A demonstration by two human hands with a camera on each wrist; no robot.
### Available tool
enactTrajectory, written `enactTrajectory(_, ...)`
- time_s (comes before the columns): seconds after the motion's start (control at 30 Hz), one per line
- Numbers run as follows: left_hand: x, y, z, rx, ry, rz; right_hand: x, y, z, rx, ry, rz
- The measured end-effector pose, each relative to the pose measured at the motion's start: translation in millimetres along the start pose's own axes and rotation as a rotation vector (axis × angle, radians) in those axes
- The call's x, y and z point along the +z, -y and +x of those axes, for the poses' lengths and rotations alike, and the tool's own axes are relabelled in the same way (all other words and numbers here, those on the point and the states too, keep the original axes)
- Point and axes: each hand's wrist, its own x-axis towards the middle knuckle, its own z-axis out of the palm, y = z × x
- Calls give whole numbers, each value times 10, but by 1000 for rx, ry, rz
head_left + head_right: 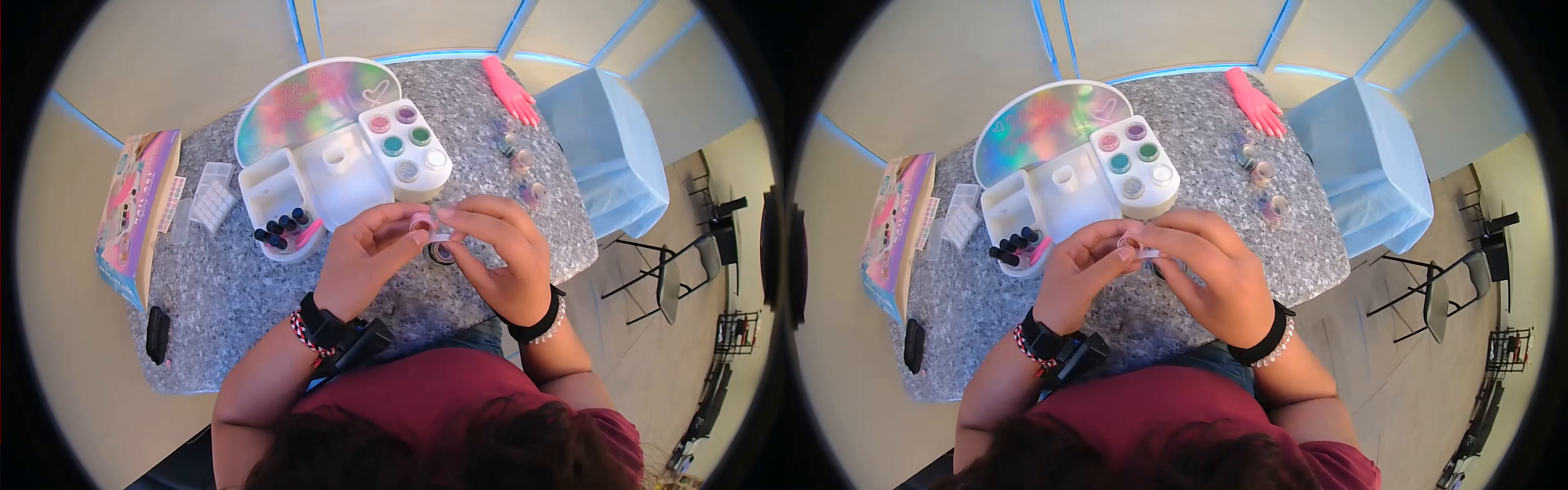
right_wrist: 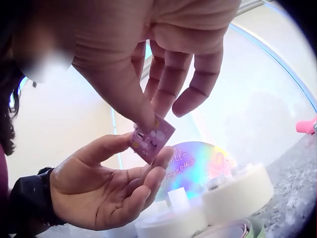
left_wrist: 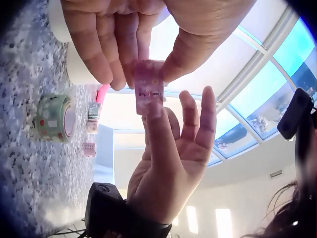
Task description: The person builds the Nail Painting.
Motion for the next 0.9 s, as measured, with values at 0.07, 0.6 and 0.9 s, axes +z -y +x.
enactTrajectory(0.07, -92, 5, -15, -67, -46, -76, -14, -18, 6, -58, -24, -60)
enactTrajectory(0.6, -119, -128, -176, 113, 27, 559, 229, 2, 42, -192, 251, 69)
enactTrajectory(0.9, -180, -51, -127, 130, 67, 339, 183, 72, 87, -82, 328, 278)
